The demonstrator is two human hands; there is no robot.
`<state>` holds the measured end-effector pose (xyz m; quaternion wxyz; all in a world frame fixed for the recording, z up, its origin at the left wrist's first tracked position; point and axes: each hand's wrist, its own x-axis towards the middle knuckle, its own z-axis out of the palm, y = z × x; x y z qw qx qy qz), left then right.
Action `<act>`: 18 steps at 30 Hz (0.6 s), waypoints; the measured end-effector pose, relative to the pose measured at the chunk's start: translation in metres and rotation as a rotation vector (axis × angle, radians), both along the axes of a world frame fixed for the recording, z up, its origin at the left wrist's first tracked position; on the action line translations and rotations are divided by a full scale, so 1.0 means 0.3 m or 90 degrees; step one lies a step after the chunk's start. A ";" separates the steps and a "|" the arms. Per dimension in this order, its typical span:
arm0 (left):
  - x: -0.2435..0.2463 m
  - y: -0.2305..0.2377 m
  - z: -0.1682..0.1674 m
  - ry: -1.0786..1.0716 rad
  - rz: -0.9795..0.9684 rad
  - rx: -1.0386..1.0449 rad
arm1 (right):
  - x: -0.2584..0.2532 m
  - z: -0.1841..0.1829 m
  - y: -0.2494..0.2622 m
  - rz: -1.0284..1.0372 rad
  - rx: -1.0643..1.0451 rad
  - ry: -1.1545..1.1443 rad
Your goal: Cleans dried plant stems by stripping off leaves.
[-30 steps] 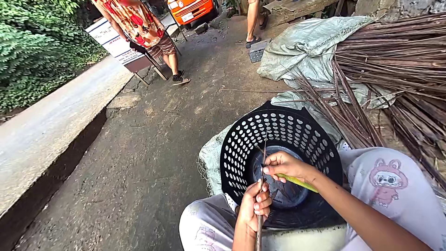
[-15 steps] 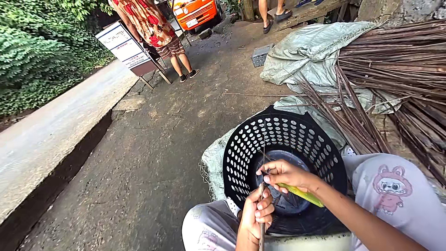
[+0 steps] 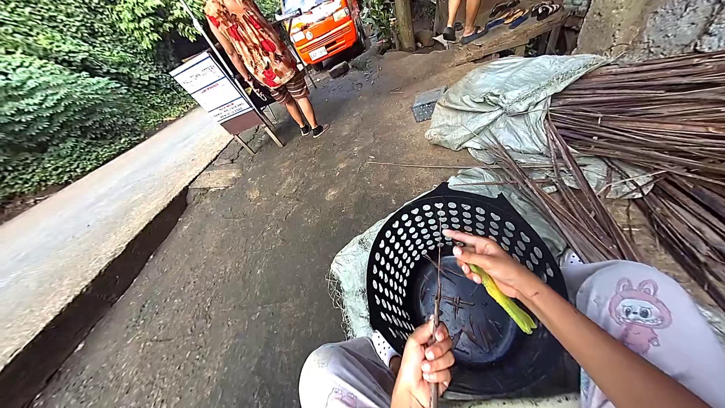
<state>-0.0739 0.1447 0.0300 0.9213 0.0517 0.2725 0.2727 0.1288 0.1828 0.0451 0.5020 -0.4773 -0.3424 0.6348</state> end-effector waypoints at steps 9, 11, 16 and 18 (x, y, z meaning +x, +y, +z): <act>0.009 -0.013 0.015 0.224 -0.084 0.199 | -0.020 -0.005 -0.019 0.121 -0.020 -0.011; 0.013 -0.016 0.025 0.246 -0.071 0.204 | -0.012 -0.006 -0.027 0.125 -0.031 -0.005; 0.039 -0.013 0.038 0.299 0.017 0.193 | -0.027 -0.064 -0.076 0.350 -0.017 0.011; 0.051 -0.018 0.048 0.339 0.030 0.218 | -0.057 -0.087 -0.087 0.376 -0.021 0.034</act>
